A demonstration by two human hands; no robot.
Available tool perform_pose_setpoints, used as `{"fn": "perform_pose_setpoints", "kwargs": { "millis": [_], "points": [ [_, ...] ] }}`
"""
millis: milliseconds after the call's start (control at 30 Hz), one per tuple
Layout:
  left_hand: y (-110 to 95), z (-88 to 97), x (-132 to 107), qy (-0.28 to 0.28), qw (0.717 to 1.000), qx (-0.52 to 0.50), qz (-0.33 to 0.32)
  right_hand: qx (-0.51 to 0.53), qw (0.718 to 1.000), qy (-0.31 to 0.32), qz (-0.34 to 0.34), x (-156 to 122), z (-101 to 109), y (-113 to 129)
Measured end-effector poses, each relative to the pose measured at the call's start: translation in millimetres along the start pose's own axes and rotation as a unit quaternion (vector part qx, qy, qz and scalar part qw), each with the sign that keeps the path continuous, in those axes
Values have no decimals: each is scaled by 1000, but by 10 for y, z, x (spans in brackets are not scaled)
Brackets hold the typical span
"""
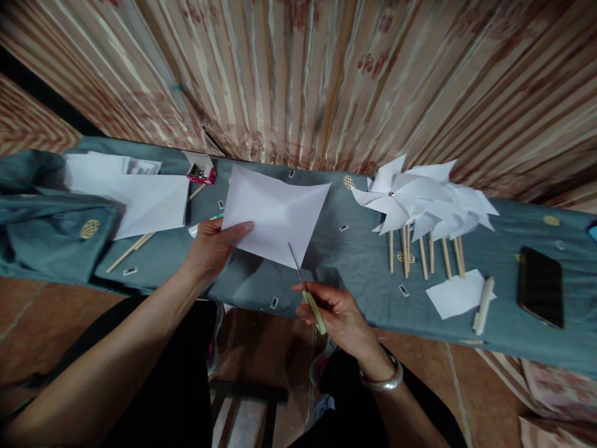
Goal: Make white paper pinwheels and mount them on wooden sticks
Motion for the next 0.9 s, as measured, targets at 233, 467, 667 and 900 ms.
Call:
{"fn": "perform_pose_setpoints", "kwargs": {
  "millis": [233, 467, 667, 900],
  "points": [
    [27, -5, -13, 1, 1000, 19, 5, -22, 1000, 1, 11, 4, -14, 42],
    [11, -15, -20, 0, 1000, 24, -1, -21, 1000, 4, 20, 13, -8, 20],
    [30, -12, -16, 3, 1000, 24, 1, -30, 999, 11, 9, 9, -20, 29],
    [3, -43, -37, 13, 1000, 23, 1, -17, 1000, 7, 6, 4, -12, 9]
  ]
}}
Point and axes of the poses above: each hand's wrist, its own x-axis towards the middle knuckle, its own z-axis out of the back of the hand, y = z × x, the point moved 8 cm from there along x, towards the middle knuckle, and after that the axes turned 2 degrees about z, right-handed, at the moved point
